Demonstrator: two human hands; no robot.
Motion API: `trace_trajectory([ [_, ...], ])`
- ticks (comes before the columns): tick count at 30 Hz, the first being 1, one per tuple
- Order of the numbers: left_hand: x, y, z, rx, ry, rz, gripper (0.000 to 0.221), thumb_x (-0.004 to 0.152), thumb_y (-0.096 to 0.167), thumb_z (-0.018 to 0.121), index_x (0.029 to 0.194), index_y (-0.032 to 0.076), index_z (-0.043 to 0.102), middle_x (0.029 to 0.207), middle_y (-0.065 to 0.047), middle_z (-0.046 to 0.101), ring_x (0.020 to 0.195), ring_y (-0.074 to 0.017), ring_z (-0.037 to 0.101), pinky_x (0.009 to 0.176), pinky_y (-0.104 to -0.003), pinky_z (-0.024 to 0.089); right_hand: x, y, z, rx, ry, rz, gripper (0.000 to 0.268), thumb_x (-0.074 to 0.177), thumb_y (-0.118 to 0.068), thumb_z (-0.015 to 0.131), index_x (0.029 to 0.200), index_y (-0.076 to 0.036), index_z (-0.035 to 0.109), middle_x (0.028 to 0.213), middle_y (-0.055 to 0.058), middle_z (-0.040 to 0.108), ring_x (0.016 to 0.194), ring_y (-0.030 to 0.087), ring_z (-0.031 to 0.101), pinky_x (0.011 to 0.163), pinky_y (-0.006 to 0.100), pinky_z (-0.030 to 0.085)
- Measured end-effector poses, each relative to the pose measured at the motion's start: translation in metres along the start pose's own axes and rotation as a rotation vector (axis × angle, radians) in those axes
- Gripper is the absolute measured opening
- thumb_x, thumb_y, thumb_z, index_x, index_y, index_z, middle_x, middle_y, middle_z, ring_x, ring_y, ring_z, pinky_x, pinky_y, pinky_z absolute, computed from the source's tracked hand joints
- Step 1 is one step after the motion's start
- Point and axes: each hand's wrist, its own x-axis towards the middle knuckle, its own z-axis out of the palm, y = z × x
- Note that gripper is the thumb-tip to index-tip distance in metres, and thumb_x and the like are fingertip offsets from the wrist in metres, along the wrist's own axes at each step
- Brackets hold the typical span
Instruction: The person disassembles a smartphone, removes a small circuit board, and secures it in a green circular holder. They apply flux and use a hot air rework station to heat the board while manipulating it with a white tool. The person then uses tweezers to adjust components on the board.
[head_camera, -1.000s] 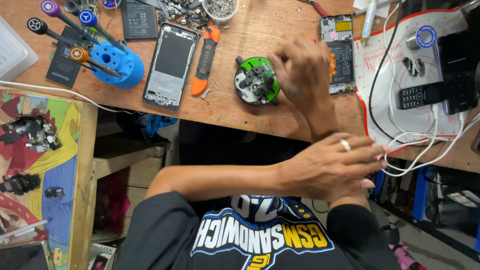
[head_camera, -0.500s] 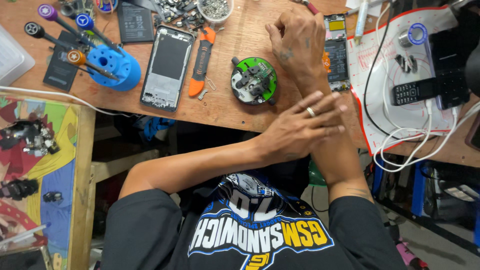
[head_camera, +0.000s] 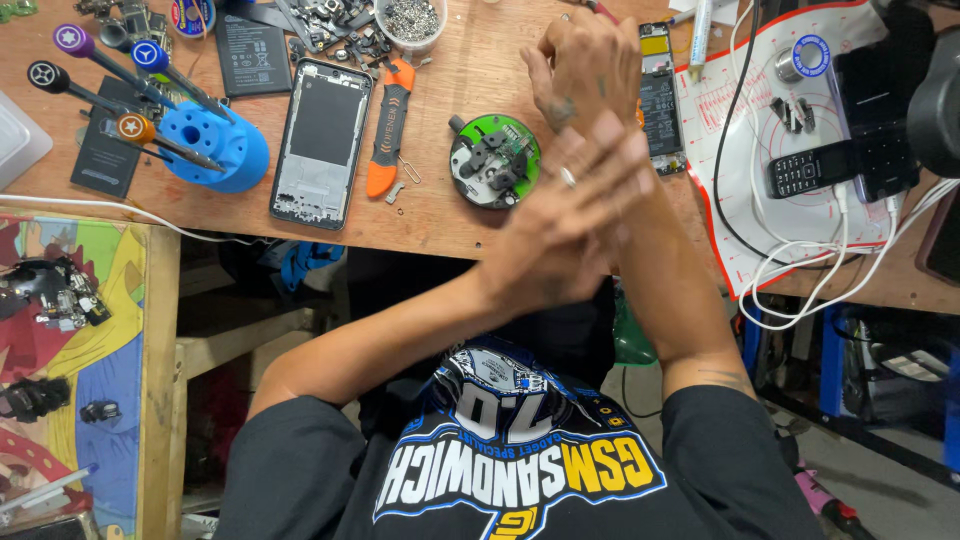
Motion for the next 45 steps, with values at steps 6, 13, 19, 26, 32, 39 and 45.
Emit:
trace_trajectory([
  [6, -0.018, 0.015, 0.001, -0.345, 0.004, -0.128, 0.023, 0.091, 0.004, 0.071, 0.114, 0.005, 0.071, 0.089, -0.006, 0.074, 0.082, -0.0222, 0.070, 0.101, -0.040, 0.054, -0.016, 0.050, 0.005, 0.192, 0.039, 0.183, 0.010, 0.092, -0.011, 0.070, 0.096, -0.002, 0.073, 0.094, 0.020, 0.069, 0.085, 0.040, 0.065, 0.080, 0.051, 0.049],
  [13, -0.025, -0.020, -0.021, 0.198, 0.215, -0.483, 0.051, 0.086, 0.019, 0.081, 0.131, 0.005, 0.061, 0.133, -0.017, 0.054, 0.129, -0.0360, 0.048, 0.115, -0.047, 0.037, -0.050, 0.152, 0.001, -0.182, 0.028, 0.253, 0.018, 0.092, -0.004, 0.067, 0.106, 0.007, 0.063, 0.110, 0.029, 0.063, 0.107, 0.048, 0.058, 0.093, 0.055, 0.043],
  [19, -0.037, -0.032, -0.013, 0.266, 0.104, -0.635, 0.085, 0.074, 0.039, 0.089, 0.142, 0.008, 0.049, 0.144, -0.019, 0.041, 0.134, -0.0401, 0.037, 0.113, -0.055, 0.028, -0.059, 0.170, 0.013, -0.148, 0.017, 0.312, 0.032, 0.084, 0.000, 0.076, 0.113, 0.005, 0.062, 0.111, 0.029, 0.064, 0.105, 0.049, 0.058, 0.092, 0.053, 0.045],
  [26, -0.041, -0.045, -0.007, 0.261, 0.082, -0.658, 0.094, 0.068, 0.041, 0.093, 0.142, 0.006, 0.048, 0.144, -0.020, 0.040, 0.135, -0.0400, 0.038, 0.114, -0.053, 0.031, -0.047, 0.136, -0.012, -0.089, 0.041, 0.327, 0.035, 0.081, 0.010, 0.073, 0.112, 0.009, 0.057, 0.104, 0.028, 0.066, 0.099, 0.049, 0.063, 0.088, 0.051, 0.050],
  [32, -0.049, -0.061, -0.014, 0.184, 0.071, -0.573, 0.089, 0.072, 0.029, 0.093, 0.144, 0.005, 0.047, 0.145, -0.018, 0.043, 0.137, -0.0388, 0.039, 0.118, -0.049, 0.033, -0.033, 0.059, -0.052, 0.318, -0.021, 0.294, 0.022, 0.093, 0.009, 0.067, 0.111, 0.004, 0.055, 0.098, 0.017, 0.068, 0.092, 0.032, 0.072, 0.081, 0.041, 0.058],
  [39, -0.057, -0.075, -0.029, 0.067, 0.017, -0.461, 0.084, 0.080, 0.018, 0.089, 0.149, 0.006, 0.044, 0.150, -0.018, 0.048, 0.142, -0.0367, 0.044, 0.122, -0.045, 0.034, -0.032, 0.001, -0.030, 1.591, -0.133, 0.364, 0.052, 0.094, 0.012, 0.058, 0.141, -0.008, 0.045, 0.108, 0.014, 0.064, 0.099, 0.025, 0.069, 0.085, 0.038, 0.058],
  [45, -0.051, -0.088, -0.035, -0.014, -0.075, -0.439, 0.086, 0.075, 0.016, 0.088, 0.148, 0.006, 0.044, 0.147, -0.019, 0.052, 0.140, -0.0368, 0.048, 0.118, -0.043, 0.038, -0.036, -0.006, -0.014, 1.983, -0.090, 0.568, 0.033, 0.103, -0.037, 0.048, 0.115, -0.007, 0.057, 0.093, 0.010, 0.059, 0.084, 0.022, 0.056, 0.082, 0.034, 0.048],
])
